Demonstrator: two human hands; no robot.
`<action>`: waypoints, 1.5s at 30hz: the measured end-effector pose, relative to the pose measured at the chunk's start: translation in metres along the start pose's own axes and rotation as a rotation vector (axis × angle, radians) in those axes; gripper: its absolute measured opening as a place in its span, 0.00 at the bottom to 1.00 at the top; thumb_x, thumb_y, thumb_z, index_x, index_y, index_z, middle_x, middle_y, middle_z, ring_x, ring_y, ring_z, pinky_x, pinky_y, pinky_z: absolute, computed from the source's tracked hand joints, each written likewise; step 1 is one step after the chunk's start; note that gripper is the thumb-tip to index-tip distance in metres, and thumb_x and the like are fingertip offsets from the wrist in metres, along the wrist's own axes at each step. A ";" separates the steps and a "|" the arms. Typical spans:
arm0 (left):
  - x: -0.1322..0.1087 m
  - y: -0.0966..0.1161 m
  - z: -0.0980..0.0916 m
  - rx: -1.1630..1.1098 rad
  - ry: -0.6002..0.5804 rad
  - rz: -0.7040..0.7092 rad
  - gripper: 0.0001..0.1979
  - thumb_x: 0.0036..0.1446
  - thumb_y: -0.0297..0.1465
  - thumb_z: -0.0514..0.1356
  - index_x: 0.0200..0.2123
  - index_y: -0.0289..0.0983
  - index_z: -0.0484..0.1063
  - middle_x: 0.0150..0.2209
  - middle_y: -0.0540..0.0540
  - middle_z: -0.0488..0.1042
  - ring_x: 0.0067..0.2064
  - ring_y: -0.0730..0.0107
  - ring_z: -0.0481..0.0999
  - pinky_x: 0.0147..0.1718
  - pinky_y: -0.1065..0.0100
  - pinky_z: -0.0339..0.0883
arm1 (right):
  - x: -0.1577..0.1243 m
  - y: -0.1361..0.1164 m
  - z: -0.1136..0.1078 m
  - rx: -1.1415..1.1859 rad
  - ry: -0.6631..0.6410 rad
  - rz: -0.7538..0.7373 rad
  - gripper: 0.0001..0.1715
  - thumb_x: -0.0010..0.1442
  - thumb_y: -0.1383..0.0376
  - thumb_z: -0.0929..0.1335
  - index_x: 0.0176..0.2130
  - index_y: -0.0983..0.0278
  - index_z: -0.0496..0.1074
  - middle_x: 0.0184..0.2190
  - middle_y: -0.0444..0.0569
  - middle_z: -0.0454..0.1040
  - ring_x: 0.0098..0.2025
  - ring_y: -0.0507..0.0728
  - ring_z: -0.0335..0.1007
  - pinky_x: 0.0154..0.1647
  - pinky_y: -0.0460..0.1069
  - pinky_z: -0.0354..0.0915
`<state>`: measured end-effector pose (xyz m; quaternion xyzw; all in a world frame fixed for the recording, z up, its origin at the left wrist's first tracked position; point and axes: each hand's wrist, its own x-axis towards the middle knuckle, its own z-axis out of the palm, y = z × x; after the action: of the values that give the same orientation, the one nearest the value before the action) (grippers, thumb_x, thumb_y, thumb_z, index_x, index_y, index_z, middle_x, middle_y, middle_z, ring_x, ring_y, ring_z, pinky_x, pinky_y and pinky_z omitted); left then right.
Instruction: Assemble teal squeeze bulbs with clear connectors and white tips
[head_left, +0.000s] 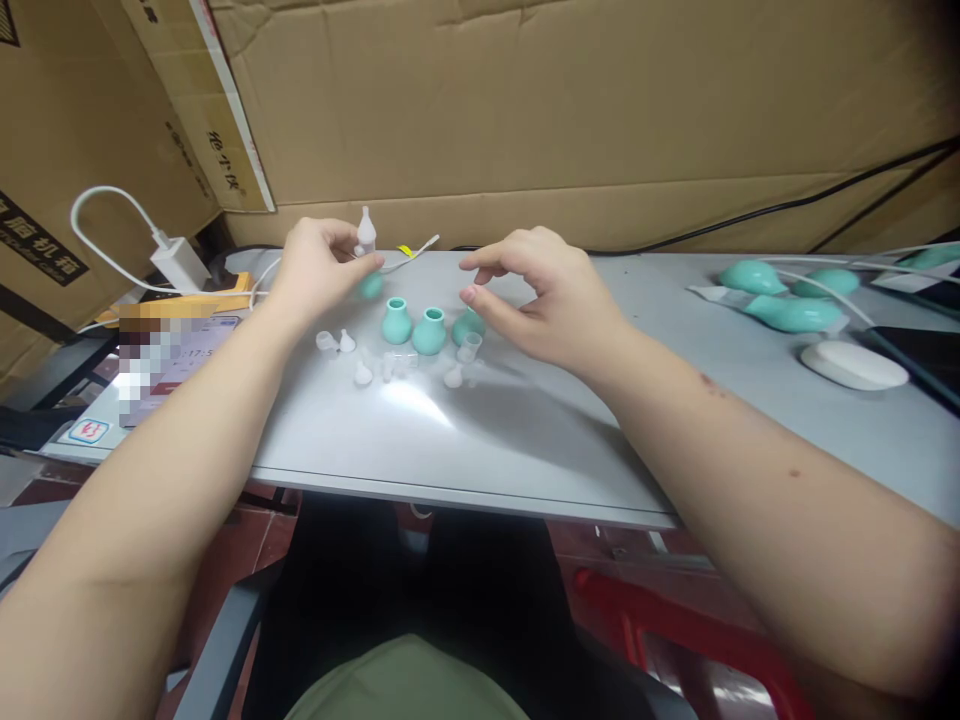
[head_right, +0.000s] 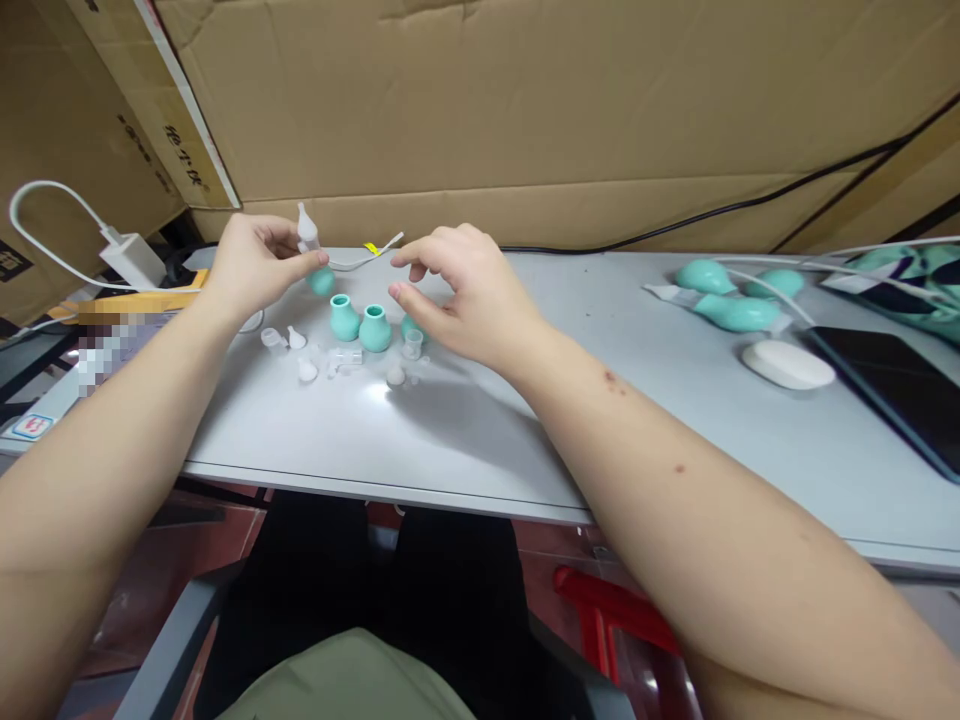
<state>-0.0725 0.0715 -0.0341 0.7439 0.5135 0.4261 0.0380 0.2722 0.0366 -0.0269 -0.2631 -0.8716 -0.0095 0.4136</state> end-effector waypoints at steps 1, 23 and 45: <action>0.001 -0.003 0.001 0.011 -0.004 -0.008 0.11 0.63 0.39 0.77 0.40 0.39 0.84 0.35 0.45 0.83 0.38 0.60 0.80 0.46 0.53 0.84 | 0.000 -0.001 0.000 0.005 -0.008 0.000 0.09 0.80 0.58 0.72 0.54 0.54 0.85 0.47 0.54 0.90 0.49 0.69 0.85 0.63 0.70 0.78; -0.023 0.075 -0.025 0.155 0.119 0.398 0.16 0.79 0.47 0.63 0.54 0.45 0.86 0.48 0.44 0.89 0.53 0.55 0.86 0.57 0.47 0.82 | 0.003 -0.010 -0.014 0.145 -0.194 -0.133 0.12 0.77 0.61 0.72 0.40 0.53 0.84 0.36 0.47 0.86 0.38 0.63 0.80 0.51 0.64 0.76; -0.030 0.092 -0.029 -0.019 -0.498 0.375 0.09 0.67 0.37 0.69 0.42 0.45 0.92 0.32 0.50 0.87 0.31 0.67 0.82 0.35 0.63 0.73 | 0.006 -0.021 -0.030 0.217 -0.437 -0.164 0.12 0.73 0.65 0.72 0.37 0.61 0.86 0.27 0.43 0.80 0.29 0.53 0.67 0.37 0.53 0.63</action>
<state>-0.0281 -0.0064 0.0117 0.9067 0.3383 0.2352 0.0901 0.2802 0.0146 0.0015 -0.1413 -0.9546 0.1077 0.2390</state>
